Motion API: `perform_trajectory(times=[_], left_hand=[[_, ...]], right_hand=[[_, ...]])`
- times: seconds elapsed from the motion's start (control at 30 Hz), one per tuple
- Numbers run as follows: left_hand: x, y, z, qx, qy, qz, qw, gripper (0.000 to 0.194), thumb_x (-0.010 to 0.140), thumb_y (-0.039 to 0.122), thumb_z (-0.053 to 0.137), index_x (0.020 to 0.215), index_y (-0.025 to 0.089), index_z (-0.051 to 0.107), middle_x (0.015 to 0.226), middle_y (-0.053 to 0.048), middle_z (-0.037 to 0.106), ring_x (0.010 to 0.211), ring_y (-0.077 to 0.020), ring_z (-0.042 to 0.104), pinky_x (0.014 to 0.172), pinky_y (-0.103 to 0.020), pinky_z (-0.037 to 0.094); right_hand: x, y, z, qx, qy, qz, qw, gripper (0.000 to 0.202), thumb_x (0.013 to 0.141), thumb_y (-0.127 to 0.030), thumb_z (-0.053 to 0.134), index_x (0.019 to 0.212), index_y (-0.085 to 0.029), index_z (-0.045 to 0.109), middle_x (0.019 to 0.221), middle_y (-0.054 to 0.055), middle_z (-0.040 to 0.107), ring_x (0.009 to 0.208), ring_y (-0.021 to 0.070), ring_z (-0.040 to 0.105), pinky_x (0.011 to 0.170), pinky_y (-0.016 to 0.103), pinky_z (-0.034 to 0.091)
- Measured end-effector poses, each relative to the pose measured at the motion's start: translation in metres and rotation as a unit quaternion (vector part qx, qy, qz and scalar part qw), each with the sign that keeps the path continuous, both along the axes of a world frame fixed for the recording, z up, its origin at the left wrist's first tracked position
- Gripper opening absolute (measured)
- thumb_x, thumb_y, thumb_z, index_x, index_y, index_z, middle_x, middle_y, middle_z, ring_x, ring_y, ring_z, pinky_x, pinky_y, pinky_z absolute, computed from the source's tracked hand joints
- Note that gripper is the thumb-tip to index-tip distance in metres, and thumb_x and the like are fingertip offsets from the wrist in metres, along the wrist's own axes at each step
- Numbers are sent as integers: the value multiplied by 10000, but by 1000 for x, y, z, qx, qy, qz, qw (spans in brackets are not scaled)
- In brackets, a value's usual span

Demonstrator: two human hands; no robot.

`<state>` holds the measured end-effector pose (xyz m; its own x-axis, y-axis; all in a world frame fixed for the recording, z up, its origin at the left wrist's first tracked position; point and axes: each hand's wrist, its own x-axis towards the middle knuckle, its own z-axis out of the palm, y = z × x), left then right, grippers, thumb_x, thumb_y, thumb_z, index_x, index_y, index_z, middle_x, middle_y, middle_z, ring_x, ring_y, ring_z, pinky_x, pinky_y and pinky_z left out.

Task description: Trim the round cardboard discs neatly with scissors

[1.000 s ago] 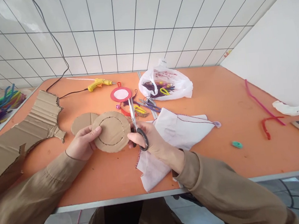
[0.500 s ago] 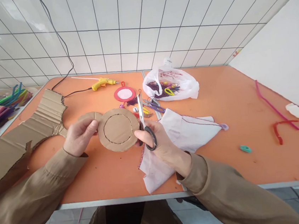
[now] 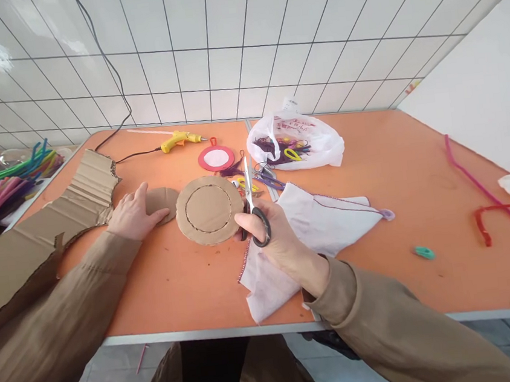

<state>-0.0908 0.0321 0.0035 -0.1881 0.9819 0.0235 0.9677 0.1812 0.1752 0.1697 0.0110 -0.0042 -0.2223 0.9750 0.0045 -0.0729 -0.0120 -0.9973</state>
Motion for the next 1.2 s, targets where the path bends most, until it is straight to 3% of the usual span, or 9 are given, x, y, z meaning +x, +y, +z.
perform_trajectory(times=[0.17,0.3,0.4,0.5,0.57,0.63,0.9,1.2], left_hand=[[-1,2,2,53,-92,25,994,961,725,370,762,1533,129,301,1329,-230,515,1278,-414,501,1032,-527,433],[-4,1,-2,206,-209,-1,956,786,687,166,729,1436,179,489,1251,-146,554,1206,-325,561,1035,-472,454],[-1,-2,-4,260,-412,-12,873,584,677,176,717,1256,156,643,1067,-87,651,1033,-260,635,955,-411,500],[9,-10,-1,186,-623,-6,760,346,634,264,801,948,156,704,893,-36,694,817,-187,646,755,-320,534],[18,-15,3,147,-684,-8,714,255,621,293,820,743,163,639,689,19,627,616,-119,573,579,-251,481],[25,-20,7,123,-715,-14,688,319,592,319,846,681,171,577,606,43,575,533,-94,518,494,-219,431],[43,-33,10,64,-734,-29,676,359,652,425,821,739,185,569,612,48,506,519,-89,457,461,-203,385],[45,-40,10,36,-741,-64,668,387,682,507,814,771,188,613,643,34,486,569,-100,430,499,-214,369]], right_hand=[[-2,-1,2,3,-5,4,1000,191,724,-366,683,594,-277,575,591,20,566,552,192,520,521,366,448],[-3,-2,5,-1,-20,2,1000,193,714,-352,678,571,-272,576,565,16,564,534,186,522,511,361,447],[-4,-1,5,-1,-19,6,1000,176,709,-338,684,582,-271,582,584,7,570,544,179,539,522,348,463],[-4,-1,2,15,-19,28,999,167,730,-352,683,613,-276,592,616,3,579,559,174,541,538,339,477],[-4,0,0,33,-23,43,998,177,757,-363,676,634,-273,585,624,-2,579,571,172,541,546,328,480],[-4,1,-2,48,-28,48,997,186,765,-368,682,653,-261,577,621,-14,562,572,161,530,547,310,477],[-4,6,-3,89,-63,-39,993,156,677,-329,746,755,-258,631,687,-19,578,597,146,502,560,286,475],[-4,6,0,85,-86,-49,991,119,697,-324,678,761,-244,619,704,-6,588,645,154,535,601,295,496]])
